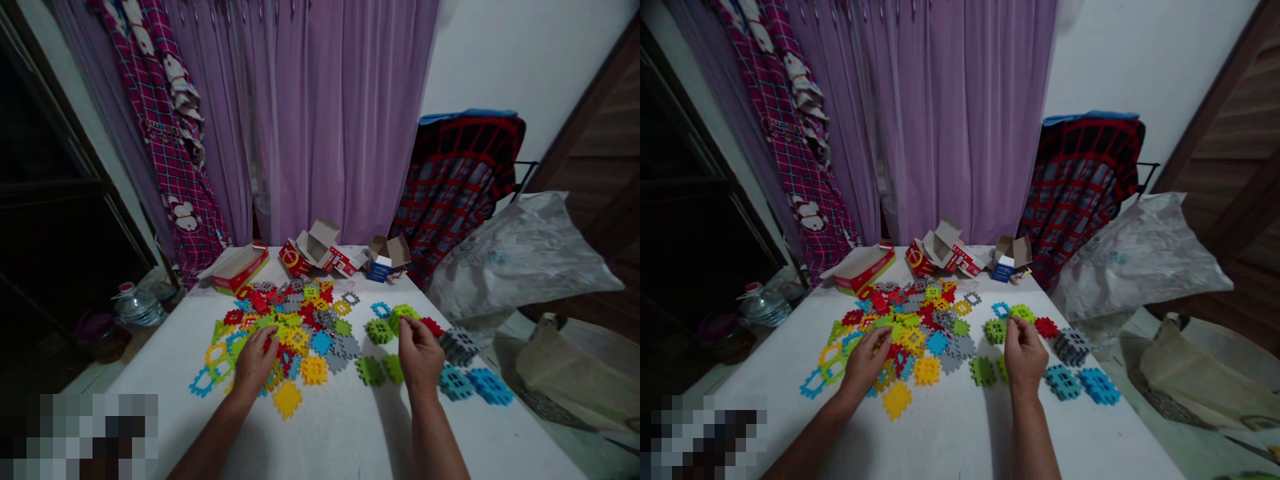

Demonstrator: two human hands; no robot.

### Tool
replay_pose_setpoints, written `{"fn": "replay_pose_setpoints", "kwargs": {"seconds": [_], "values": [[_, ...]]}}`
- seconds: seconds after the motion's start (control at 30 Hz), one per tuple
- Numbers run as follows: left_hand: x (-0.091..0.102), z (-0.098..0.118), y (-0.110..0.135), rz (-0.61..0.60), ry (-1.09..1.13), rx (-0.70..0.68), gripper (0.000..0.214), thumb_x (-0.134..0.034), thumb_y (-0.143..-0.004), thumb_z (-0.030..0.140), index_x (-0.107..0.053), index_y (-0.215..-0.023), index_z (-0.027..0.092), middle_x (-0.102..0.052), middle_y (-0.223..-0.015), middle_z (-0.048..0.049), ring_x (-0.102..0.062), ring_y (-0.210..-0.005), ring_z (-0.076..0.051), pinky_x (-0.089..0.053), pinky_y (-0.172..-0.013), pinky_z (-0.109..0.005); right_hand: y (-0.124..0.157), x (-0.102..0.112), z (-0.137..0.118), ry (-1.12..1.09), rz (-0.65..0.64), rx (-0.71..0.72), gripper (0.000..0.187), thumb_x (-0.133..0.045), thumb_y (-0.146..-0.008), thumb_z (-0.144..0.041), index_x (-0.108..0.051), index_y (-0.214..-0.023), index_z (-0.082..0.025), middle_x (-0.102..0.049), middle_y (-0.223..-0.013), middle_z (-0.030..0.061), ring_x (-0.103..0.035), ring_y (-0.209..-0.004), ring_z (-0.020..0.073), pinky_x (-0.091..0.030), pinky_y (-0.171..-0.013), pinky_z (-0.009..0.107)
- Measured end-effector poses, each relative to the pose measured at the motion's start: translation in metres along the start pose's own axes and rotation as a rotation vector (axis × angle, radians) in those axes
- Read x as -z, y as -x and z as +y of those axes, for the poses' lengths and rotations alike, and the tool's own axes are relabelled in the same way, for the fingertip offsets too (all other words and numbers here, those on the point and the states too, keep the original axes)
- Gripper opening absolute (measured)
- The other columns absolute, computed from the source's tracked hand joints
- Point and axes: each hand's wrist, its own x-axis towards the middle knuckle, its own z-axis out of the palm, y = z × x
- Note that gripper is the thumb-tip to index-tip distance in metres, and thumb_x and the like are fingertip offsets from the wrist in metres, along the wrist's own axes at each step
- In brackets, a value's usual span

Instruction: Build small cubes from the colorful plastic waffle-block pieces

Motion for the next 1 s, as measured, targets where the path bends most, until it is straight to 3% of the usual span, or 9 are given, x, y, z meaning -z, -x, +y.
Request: {"fn": "replay_pose_setpoints", "kwargs": {"seconds": [0.13,0.3,0.43,0.6,0.77,0.87,1.0], "values": [[-0.012,0.022,-0.054,-0.247,-0.222,-0.03,0.029,-0.052,-0.089,0.028,-0.069,-0.112,0.025,-0.072,-0.115,-0.0045,-0.064,-0.11,-0.02,-0.048,-0.098,-0.035,0.002,-0.001,0.004,0.053,-0.061,-0.006,0.051,-0.055,-0.072,-0.059,-0.077,-0.087,-0.016,-0.071,-0.068,0.0073,-0.063,-0.063,0.021,-0.046,-0.064,0.031],[-0.049,0.04,-0.121,-0.34,-0.298,-0.024,0.031,-0.057,-0.086,0.029,-0.069,-0.114,0.025,-0.071,-0.121,-0.0053,-0.063,-0.113,-0.023,-0.046,-0.099,-0.035,0.0,0.003,0.008,0.029,-0.055,-0.007,0.049,-0.056,-0.073,-0.058,-0.077,-0.087,-0.016,-0.074,-0.076,0.009,-0.066,-0.07,0.0226,-0.049,-0.066,0.03],[-0.074,0.042,-0.154,-0.424,-0.386,-0.013,0.034,-0.06,-0.082,0.033,-0.069,-0.115,0.027,-0.07,-0.122,-0.0063,-0.062,-0.115,-0.025,-0.045,-0.099,-0.036,-0.004,0.006,0.013,0.046,-0.026,-0.023,0.052,-0.057,-0.072,-0.062,-0.077,-0.087,-0.017,-0.075,-0.078,0.0099,-0.067,-0.072,0.0236,-0.05,-0.066,0.031],[-0.091,0.046,-0.176,-0.53,-0.467,-0.03,0.041,-0.069,-0.074,0.041,-0.069,-0.112,0.025,-0.069,-0.122,-0.011,-0.061,-0.116,-0.03,-0.045,-0.099,-0.041,-0.004,0.007,0.018,0.049,-0.026,-0.044,0.05,-0.057,-0.073,-0.061,-0.077,-0.088,-0.017,-0.076,-0.083,0.0104,-0.069,-0.078,0.0252,-0.051,-0.072,0.032],[-0.099,0.048,-0.184,-0.542,-0.477,-0.06,0.037,-0.075,-0.067,0.03,-0.07,-0.103,0.023,-0.071,-0.114,-0.0113,-0.06,-0.116,-0.03,-0.042,-0.101,-0.042,-0.003,0.005,0.017,0.035,-0.029,-0.046,0.049,-0.058,-0.073,-0.06,-0.076,-0.088,-0.017,-0.076,-0.083,0.0106,-0.069,-0.077,0.0245,-0.05,-0.07,0.031],[-0.095,0.048,-0.184,-0.492,-0.441,-0.067,0.024,-0.07,-0.072,0.024,-0.07,-0.096,0.024,-0.072,-0.108,-0.0084,-0.061,-0.112,-0.027,-0.043,-0.098,-0.038,-0.002,0.003,0.014,0.041,-0.037,-0.021,0.048,-0.057,-0.074,-0.059,-0.077,-0.086,-0.017,-0.075,-0.08,0.0103,-0.068,-0.073,0.0232,-0.049,-0.066,0.03],[-0.074,0.051,-0.172,-0.406,-0.33,-0.092,0.014,-0.063,-0.079,0.022,-0.069,-0.091,0.023,-0.072,-0.1,-0.004,-0.064,-0.097,-0.021,-0.047,-0.086,-0.031,0.003,-0.002,0.011,0.012,-0.074,0.007,0.046,-0.057,-0.075,-0.057,-0.077,-0.085,-0.018,-0.075,-0.079,0.0095,-0.067,-0.071,0.0218,-0.049,-0.064,0.029]]}}
